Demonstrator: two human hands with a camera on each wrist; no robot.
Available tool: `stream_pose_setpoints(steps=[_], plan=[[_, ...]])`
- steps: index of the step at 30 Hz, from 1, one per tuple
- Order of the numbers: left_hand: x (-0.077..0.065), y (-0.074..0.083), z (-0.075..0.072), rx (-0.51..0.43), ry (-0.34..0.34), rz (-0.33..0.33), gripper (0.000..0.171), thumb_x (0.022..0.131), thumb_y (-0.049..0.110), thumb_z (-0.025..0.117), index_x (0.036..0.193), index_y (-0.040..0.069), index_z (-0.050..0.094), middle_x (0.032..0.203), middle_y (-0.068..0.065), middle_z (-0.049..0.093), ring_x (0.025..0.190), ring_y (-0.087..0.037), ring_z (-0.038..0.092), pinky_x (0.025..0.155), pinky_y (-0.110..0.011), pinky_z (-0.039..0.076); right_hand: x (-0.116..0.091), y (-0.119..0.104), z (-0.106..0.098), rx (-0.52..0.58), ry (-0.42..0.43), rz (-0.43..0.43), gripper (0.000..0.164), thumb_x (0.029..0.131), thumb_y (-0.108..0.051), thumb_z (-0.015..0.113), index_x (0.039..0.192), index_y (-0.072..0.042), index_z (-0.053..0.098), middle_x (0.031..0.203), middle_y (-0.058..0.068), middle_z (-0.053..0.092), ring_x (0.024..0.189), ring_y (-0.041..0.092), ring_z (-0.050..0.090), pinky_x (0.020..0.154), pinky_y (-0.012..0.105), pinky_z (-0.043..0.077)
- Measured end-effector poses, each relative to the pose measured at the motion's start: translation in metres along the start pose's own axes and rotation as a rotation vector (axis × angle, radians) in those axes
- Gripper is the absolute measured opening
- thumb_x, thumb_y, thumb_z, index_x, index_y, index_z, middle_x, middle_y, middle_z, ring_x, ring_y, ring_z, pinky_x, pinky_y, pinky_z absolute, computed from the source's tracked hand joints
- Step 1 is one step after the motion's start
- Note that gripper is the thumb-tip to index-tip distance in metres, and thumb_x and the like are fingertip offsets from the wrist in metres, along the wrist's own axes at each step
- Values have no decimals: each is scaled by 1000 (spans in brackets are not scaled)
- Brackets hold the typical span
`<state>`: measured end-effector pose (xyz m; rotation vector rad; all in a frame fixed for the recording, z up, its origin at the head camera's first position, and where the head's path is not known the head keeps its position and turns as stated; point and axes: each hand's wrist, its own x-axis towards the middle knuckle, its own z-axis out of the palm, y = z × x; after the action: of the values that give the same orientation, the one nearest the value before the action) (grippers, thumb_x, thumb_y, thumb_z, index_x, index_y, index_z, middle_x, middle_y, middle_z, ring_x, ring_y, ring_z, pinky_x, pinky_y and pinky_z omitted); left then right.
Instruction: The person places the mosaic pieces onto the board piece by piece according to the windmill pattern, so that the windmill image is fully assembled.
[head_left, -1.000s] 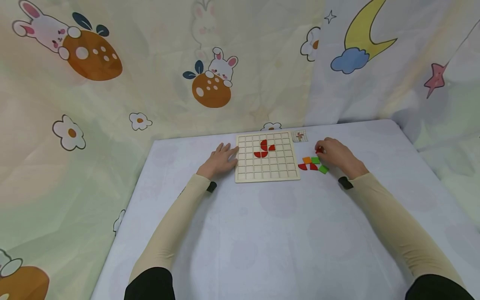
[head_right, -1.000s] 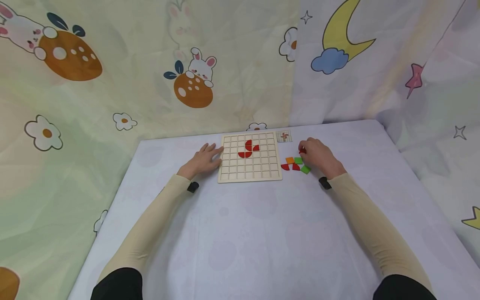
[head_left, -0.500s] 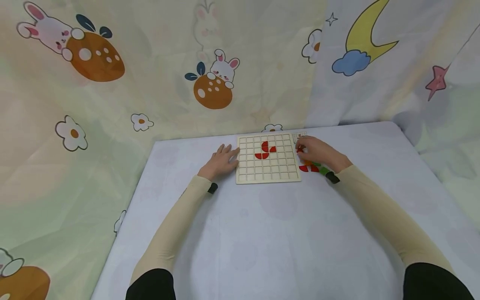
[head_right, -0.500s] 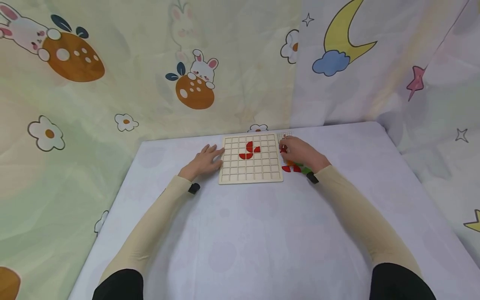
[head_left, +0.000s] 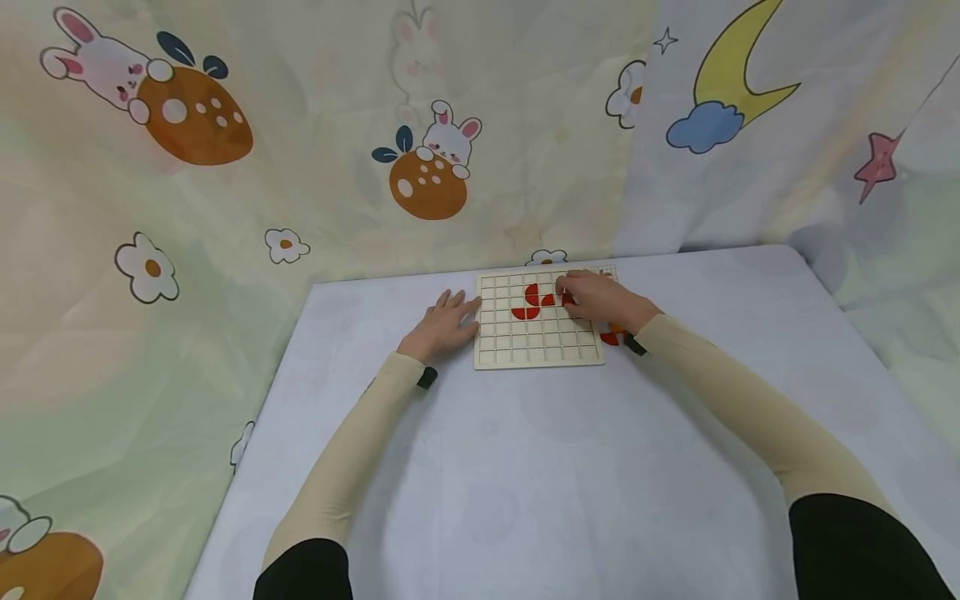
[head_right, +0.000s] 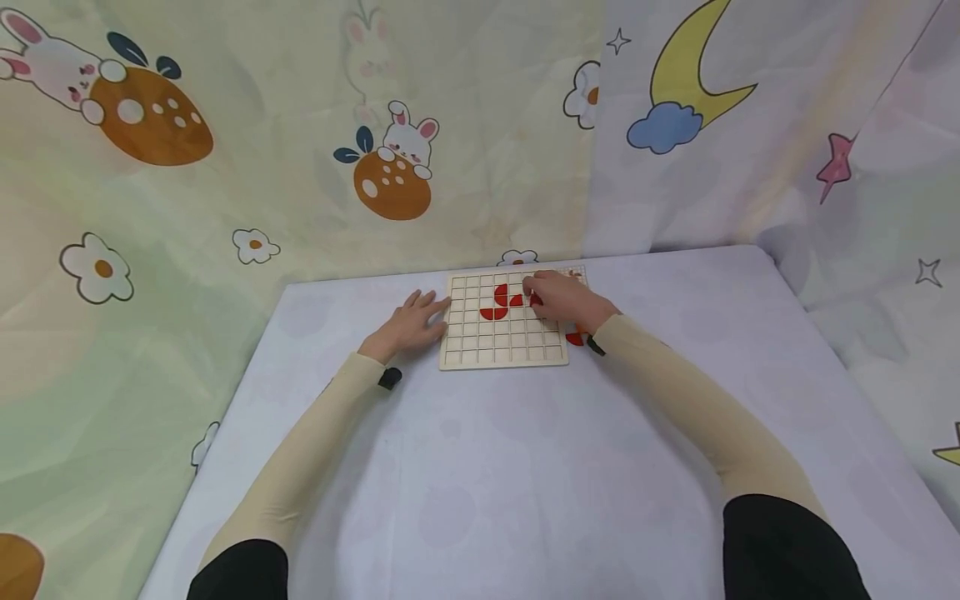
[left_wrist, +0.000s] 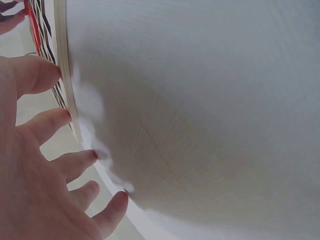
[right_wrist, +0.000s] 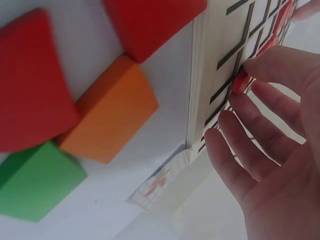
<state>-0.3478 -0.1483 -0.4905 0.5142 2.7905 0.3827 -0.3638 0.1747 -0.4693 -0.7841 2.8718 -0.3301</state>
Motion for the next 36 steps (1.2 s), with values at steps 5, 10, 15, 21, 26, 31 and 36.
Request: stream_pose_setpoints(steps=[5, 10, 15, 21, 26, 31, 36], plan=[[1, -2, 0, -3, -7, -1, 60, 104, 46, 39, 161, 30, 25, 171, -7, 10, 158, -33, -3, 124, -60, 11, 6, -1, -1, 11, 6, -21, 9, 95, -13, 64, 102, -9, 66, 102, 9, 63, 90, 24, 54, 82, 39, 50], [1, -2, -1, -9, -7, 1, 60, 105, 45, 40, 161, 30, 25, 171, -8, 10, 158, -33, -3, 124, -60, 11, 6, -1, -2, 37, 5, -36, 6, 96, -12, 63, 98, -8, 68, 100, 9, 63, 89, 24, 53, 80, 38, 49], [2, -2, -1, -1, -10, 0, 60, 105, 45, 40, 161, 30, 25, 171, -8, 10, 158, -33, -3, 124, -61, 12, 7, 0, -1, 61, 13, -60, 9, 96, -10, 64, 100, -6, 71, 103, 10, 66, 90, 24, 56, 83, 40, 51], [3, -3, 0, -2, -10, -1, 60, 104, 46, 40, 161, 31, 25, 171, -7, 11, 158, -33, -3, 124, -61, 11, 7, -1, 0, 78, 31, -63, 10, 94, -8, 66, 101, -5, 72, 106, 12, 68, 92, 26, 58, 86, 43, 52], [3, -3, -1, -5, -8, 4, 60, 104, 46, 40, 161, 31, 25, 171, -7, 11, 158, -33, -3, 124, -60, 12, 7, 0, 1, 77, 40, -55, 11, 95, -8, 66, 102, -5, 73, 105, 12, 67, 93, 26, 57, 86, 42, 51], [3, -3, -1, -8, -9, 3, 60, 104, 46, 41, 161, 31, 25, 171, -7, 11, 158, -33, -3, 124, -59, 11, 8, 0, 2, 78, 34, -44, 11, 95, -8, 65, 103, -6, 73, 106, 12, 67, 93, 25, 57, 85, 42, 52], [3, -2, -1, -7, -10, -3, 60, 104, 45, 41, 160, 30, 26, 171, -7, 11, 158, -33, -3, 124, -60, 11, 8, 2, 3, 82, 22, -50, 14, 96, -8, 63, 105, -5, 73, 108, 12, 67, 94, 25, 58, 86, 42, 52]])
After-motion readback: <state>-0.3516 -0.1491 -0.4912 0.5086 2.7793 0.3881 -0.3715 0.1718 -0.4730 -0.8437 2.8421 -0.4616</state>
